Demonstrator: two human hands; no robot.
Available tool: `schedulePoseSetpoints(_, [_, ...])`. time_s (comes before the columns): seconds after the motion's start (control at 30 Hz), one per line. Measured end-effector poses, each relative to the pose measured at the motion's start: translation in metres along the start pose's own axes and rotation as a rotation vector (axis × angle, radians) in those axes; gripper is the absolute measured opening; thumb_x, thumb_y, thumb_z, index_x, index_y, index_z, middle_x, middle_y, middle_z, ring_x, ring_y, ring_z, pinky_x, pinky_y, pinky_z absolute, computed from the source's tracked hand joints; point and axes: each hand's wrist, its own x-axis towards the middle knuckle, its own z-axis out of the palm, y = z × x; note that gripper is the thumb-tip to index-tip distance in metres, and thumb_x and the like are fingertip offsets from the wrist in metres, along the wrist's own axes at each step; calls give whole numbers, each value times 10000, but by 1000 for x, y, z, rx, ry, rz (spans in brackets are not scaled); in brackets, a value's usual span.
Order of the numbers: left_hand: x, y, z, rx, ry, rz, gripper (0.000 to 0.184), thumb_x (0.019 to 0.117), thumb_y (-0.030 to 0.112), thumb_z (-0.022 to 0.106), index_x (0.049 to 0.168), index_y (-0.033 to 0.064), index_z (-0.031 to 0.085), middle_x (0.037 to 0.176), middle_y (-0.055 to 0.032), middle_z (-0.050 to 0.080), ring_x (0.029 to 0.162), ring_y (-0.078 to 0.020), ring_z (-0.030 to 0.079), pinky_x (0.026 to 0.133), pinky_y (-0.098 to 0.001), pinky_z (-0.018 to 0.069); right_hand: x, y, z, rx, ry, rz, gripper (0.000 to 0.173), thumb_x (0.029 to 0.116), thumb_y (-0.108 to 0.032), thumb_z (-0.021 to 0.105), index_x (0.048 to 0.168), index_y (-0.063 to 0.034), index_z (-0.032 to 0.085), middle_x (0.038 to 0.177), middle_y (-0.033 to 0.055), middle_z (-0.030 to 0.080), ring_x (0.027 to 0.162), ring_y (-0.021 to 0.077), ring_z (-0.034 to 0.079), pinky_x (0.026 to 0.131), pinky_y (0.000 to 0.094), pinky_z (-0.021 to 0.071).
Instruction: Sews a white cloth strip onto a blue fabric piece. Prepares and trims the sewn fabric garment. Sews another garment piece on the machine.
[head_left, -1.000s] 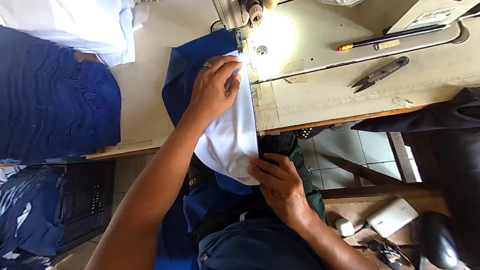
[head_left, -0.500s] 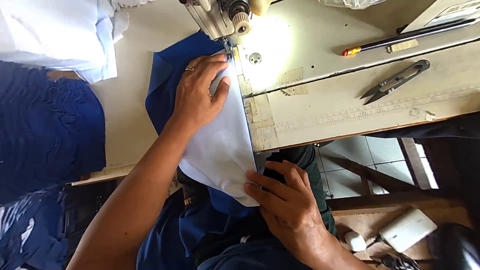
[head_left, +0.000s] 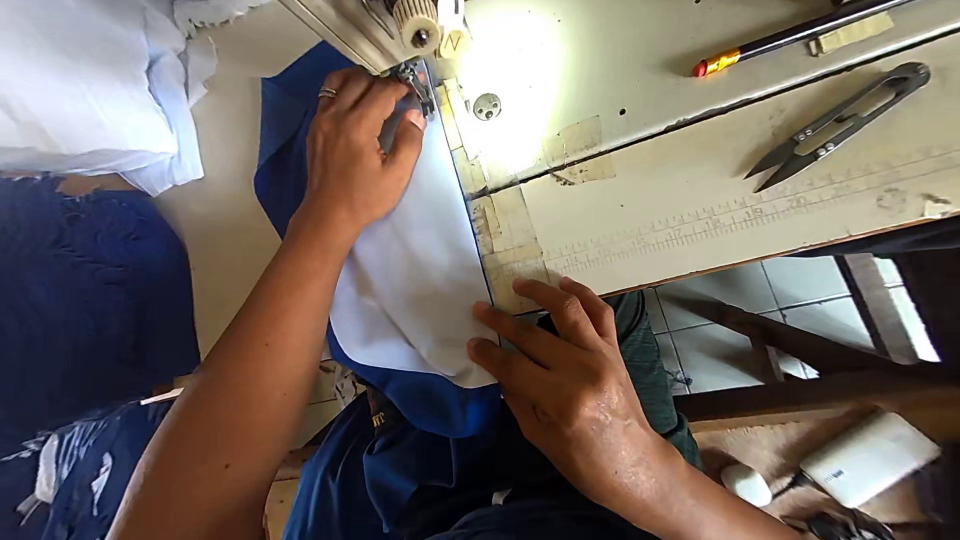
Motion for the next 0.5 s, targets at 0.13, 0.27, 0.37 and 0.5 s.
schedulePoseSetpoints(0.13, [0,-2,2,1,3,18,378,1076,280,468,1289,51,681,1385,-113,661,1384,-309,524,1169,-428,359,0,0,0,2,-6,-1,235,982,-109,600,1047,-214,799,1241,-25,742,1325,282,573,1150,560,345])
schedulePoseSetpoints(0.27, [2,-4,3,9,3,17,377,1075,286,466,1273,52,685,1385,-104,662,1384,-299,522,1170,-421,352,1,-1,1,-8,0,3,240,980,-109,602,1045,-221,804,1236,-35,743,1316,273,576,1143,555,344])
schedulePoseSetpoints(0.37, [4,-5,3,18,5,13,389,1073,297,466,1277,51,687,1373,-107,670,1378,-293,530,1162,-417,359,3,0,2,-17,5,3,259,980,-98,590,1045,-224,807,1234,-41,744,1310,263,580,1141,546,339])
schedulePoseSetpoints(0.5, [6,-5,4,2,21,15,384,1073,293,468,1277,58,693,1371,-99,673,1381,-282,530,1163,-412,359,4,1,3,-20,9,-1,258,978,-107,597,1043,-234,812,1226,-45,747,1303,259,580,1134,536,339])
